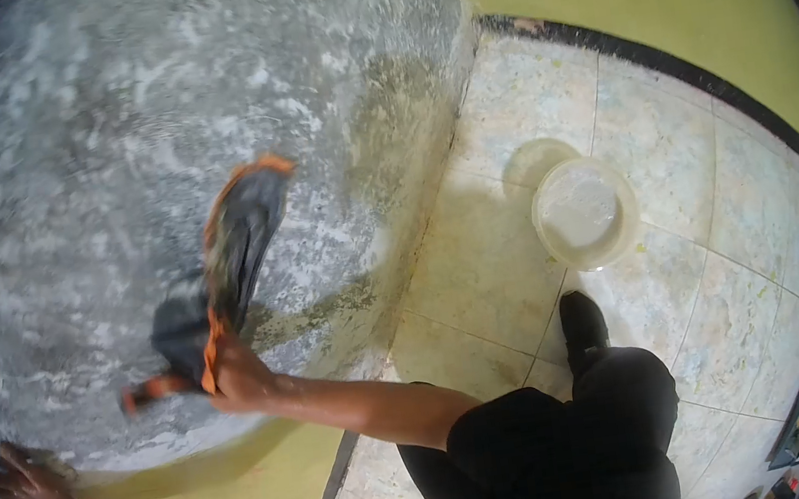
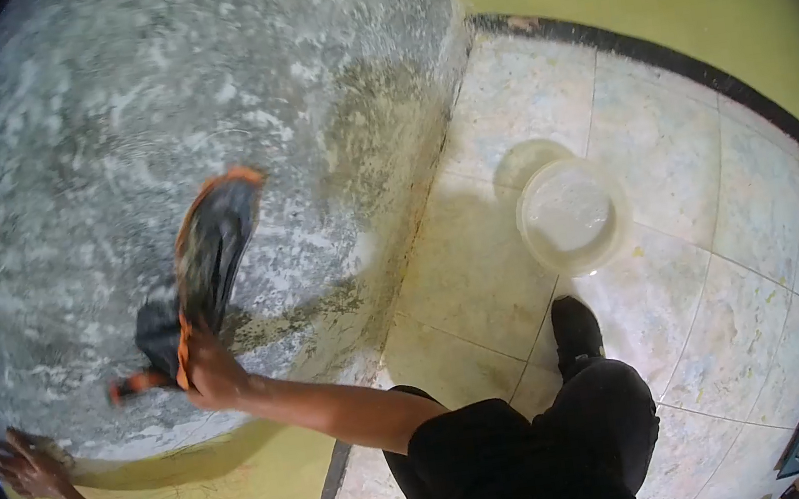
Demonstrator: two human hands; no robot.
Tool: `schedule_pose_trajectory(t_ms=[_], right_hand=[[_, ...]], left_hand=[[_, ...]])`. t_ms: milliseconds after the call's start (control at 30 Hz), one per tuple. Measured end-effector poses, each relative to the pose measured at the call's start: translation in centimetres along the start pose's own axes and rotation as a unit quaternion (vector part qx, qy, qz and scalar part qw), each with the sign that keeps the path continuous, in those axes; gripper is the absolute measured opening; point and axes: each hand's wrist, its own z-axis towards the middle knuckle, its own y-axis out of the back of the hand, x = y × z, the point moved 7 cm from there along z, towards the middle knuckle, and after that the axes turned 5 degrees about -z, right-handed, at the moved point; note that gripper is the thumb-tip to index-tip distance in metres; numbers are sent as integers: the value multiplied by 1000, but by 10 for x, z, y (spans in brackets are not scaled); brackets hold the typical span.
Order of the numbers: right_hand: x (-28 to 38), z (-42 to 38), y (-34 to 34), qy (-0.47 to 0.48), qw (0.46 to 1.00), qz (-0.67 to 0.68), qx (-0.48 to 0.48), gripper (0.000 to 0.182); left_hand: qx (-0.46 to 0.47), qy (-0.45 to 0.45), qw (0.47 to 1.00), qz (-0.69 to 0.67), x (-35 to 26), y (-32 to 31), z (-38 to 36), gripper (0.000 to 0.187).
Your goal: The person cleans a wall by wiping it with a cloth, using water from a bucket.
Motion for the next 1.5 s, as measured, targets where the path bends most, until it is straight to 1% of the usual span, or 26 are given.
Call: schedule_pose_trajectory(t_ms=[33,67,167,233,300,333,367,400,467,500,567,667,733,767,833,867,933,1033,1100,1233,1300,1367,1400,1433,1467,1500], right_hand=[[15,-10,-10,32,998,-20,46,55],[22,-14,4,6,991,119,54,58],[-23,-30,27,-173,952,230,107,58],[-77,-29,54,-348,808,460,122,61],[-117,-16,89,-452,598,650,125,66],[-50,28,138,-260,702,634,192,62],[-53,40,151,-414,607,648,202,56],[-50,48,180,-387,658,613,203,51],[-36,66,214,-368,746,511,217,47],[-34,73,227,-382,763,469,228,46],[-10,91,264,-416,822,302,246,39],[27,115,326,-430,842,-93,312,28],[17,108,365,-371,806,-229,401,20],[-20,90,398,-380,754,-266,465,31],[-53,54,432,-439,780,-192,403,29],[-65,42,440,-394,797,-186,418,30],[-118,1,469,-427,814,-121,375,36],[-159,-16,473,-466,789,-105,385,36],[-175,-1,471,-333,860,-108,371,37],[-213,41,487,-347,824,-122,430,39],[-235,75,489,-263,834,-148,462,38],[-215,138,453,-25,819,-235,524,36],[-212,171,418,68,793,-283,535,25],[-184,204,381,184,803,-274,496,28],[-145,245,357,216,832,-184,476,26],[-100,286,328,223,801,-188,523,29]], left_hand=[[1,1,1000,2,4,-1,-1,72],[-27,7,998,-47,-13,12,4,68],[-23,3,992,-125,-24,24,0,64],[-21,63,966,-249,-41,33,-16,66],[-17,129,892,-433,-107,56,-37,67],[-53,184,787,-587,-150,68,-48,69],[7,217,757,-617,-185,80,-61,69],[52,223,693,-683,-227,82,-76,68],[138,348,365,-852,-328,71,-114,72],[159,386,2,-908,-381,79,-121,75],[163,407,-353,-827,-504,110,-164,67],[213,288,-464,-810,-532,175,-132,51],[338,341,-311,-820,-544,178,-137,37],[306,405,-314,-802,-547,172,-139,30],[339,426,-320,-775,-569,163,-162,27],[379,432,-334,-747,-582,164,-180,24],[368,456,-300,-752,-603,162,-197,21],[396,504,-323,-697,-632,180,-201,24],[414,541,-264,-682,-646,178,-188,24],[463,541,-181,-679,-661,145,-184,25],[486,509,-162,-691,-652,126,-172,21],[436,595,-73,-671,-633,109,-159,21],[438,557,-75,-701,-623,108,-140,23],[411,623,-65,-663,-612,106,-139,26],[392,610,-64,-686,-609,108,-116,28],[390,579,-82,-711,-608,102,-120,34]])
